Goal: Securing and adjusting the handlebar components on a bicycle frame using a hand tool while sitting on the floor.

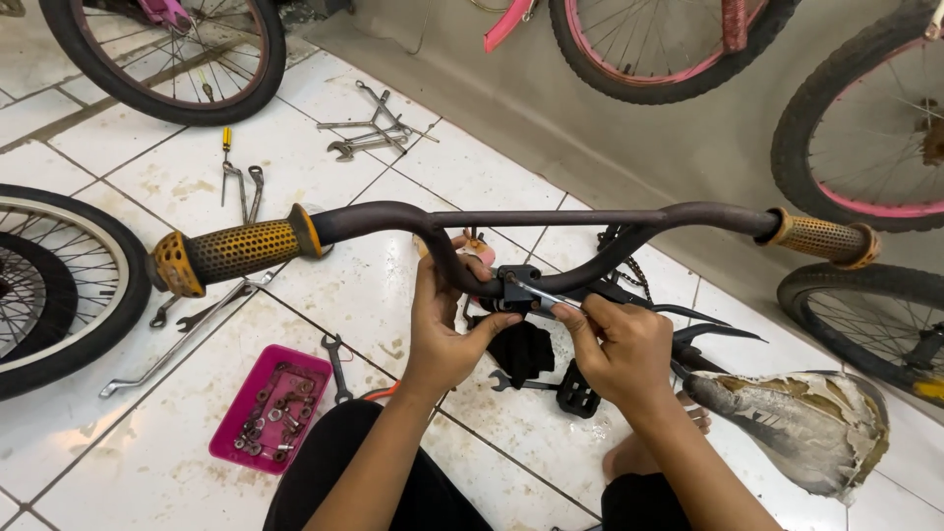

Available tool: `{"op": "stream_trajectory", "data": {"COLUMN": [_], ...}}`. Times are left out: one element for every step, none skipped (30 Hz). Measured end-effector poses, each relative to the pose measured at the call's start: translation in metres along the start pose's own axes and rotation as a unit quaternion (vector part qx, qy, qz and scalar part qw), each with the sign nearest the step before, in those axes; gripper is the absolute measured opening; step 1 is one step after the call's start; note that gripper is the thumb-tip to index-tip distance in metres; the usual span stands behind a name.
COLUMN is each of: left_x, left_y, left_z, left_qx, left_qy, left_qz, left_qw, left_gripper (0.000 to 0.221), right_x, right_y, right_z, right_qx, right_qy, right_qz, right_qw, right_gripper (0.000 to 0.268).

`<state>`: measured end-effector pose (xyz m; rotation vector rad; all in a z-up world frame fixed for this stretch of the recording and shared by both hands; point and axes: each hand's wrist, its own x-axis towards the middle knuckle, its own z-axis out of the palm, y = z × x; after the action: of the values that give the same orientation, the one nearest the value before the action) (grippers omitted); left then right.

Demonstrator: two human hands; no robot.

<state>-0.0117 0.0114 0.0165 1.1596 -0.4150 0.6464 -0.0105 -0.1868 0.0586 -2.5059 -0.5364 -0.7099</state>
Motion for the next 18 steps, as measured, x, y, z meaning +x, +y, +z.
{"op": "stream_trajectory", "data": {"left_x": [-0.001, -0.001, -0.002, -0.002, -0.002, -0.001, 0.0, 0.001, -0.001, 0.001, 0.0, -0.001, 0.0, 0.001, 0.0, 0.001, 0.001, 0.0], "left_y": [0.003, 0.006, 0.009, 0.012, 0.016, 0.02, 0.023, 0.025, 0.029, 0.031, 0.035, 0.038, 0.044, 0.05, 0.057, 0.056, 0.056, 0.055], "left_z": [0.0, 0.001, 0.001, -0.001, -0.002, -0.003, -0.006, -0.009, -0.012, -0.013, -0.014, -0.015, -0.015, -0.015, -0.016, -0.022, -0.027, -0.032], "left_qx": [0.0, 0.001, 0.003, 0.004, 0.008, 0.011, 0.012, 0.028, 0.044, 0.046, 0.071, 0.096, 0.097, 0.118, 0.142, 0.146, 0.175, 0.203], "left_qy": [0.0, 0.003, 0.006, 0.006, 0.0, -0.006, -0.004, -0.023, -0.038, -0.034, -0.048, -0.063, -0.063, -0.073, -0.078, -0.074, -0.097, -0.119], "left_qz": [0.002, -0.007, -0.015, -0.014, -0.022, -0.029, -0.027, -0.047, -0.069, -0.069, -0.089, -0.11, -0.107, -0.144, -0.181, -0.178, -0.221, -0.264], "left_qw": [1.0, 1.0, 1.0, 1.0, 1.0, 0.999, 1.0, 0.998, 0.996, 0.996, 0.992, 0.987, 0.987, 0.98, 0.97, 0.97, 0.954, 0.935], "left_gripper": [0.089, 0.086, 0.084, 0.084, 0.082, 0.08, 0.08, 0.076, 0.073, 0.073, 0.07, 0.067, 0.067, 0.064, 0.061, 0.061, 0.05, 0.04], "right_x": [0.001, 0.001, 0.001, 0.003, 0.003, 0.003, 0.004, 0.005, 0.005, 0.01, 0.013, 0.016, 0.014, 0.012, 0.01, 0.014, 0.014, 0.014], "right_y": [0.0, 0.0, -0.001, 0.001, 0.002, 0.003, 0.01, 0.017, 0.024, 0.019, 0.013, 0.008, 0.001, -0.005, -0.012, -0.019, -0.026, -0.033], "right_z": [0.0, -0.001, 0.0, -0.001, -0.002, -0.002, -0.004, -0.005, -0.007, -0.015, -0.024, -0.032, -0.033, -0.034, -0.034, -0.033, -0.033, -0.034], "right_qx": [0.0, 0.014, 0.029, 0.03, 0.022, 0.014, 0.015, 0.068, 0.122, 0.124, 0.124, 0.125, 0.125, 0.112, 0.101, 0.105, 0.103, 0.101], "right_qy": [0.001, 0.008, 0.013, 0.013, 0.016, 0.018, 0.019, 0.038, 0.054, 0.051, 0.043, 0.034, 0.037, 0.005, -0.029, -0.029, -0.059, -0.089], "right_qz": [-0.001, -0.009, -0.017, -0.018, -0.031, -0.044, -0.047, -0.04, -0.032, -0.035, -0.04, -0.045, -0.047, -0.019, 0.005, 0.001, 0.015, 0.029], "right_qw": [1.0, 1.0, 0.999, 0.999, 0.999, 0.999, 0.999, 0.996, 0.991, 0.99, 0.991, 0.991, 0.99, 0.994, 0.994, 0.994, 0.993, 0.99], "right_gripper": [0.049, 0.05, 0.05, 0.05, 0.051, 0.053, 0.053, 0.053, 0.053, 0.053, 0.053, 0.053, 0.053, 0.052, 0.052, 0.052, 0.05, 0.049]}}
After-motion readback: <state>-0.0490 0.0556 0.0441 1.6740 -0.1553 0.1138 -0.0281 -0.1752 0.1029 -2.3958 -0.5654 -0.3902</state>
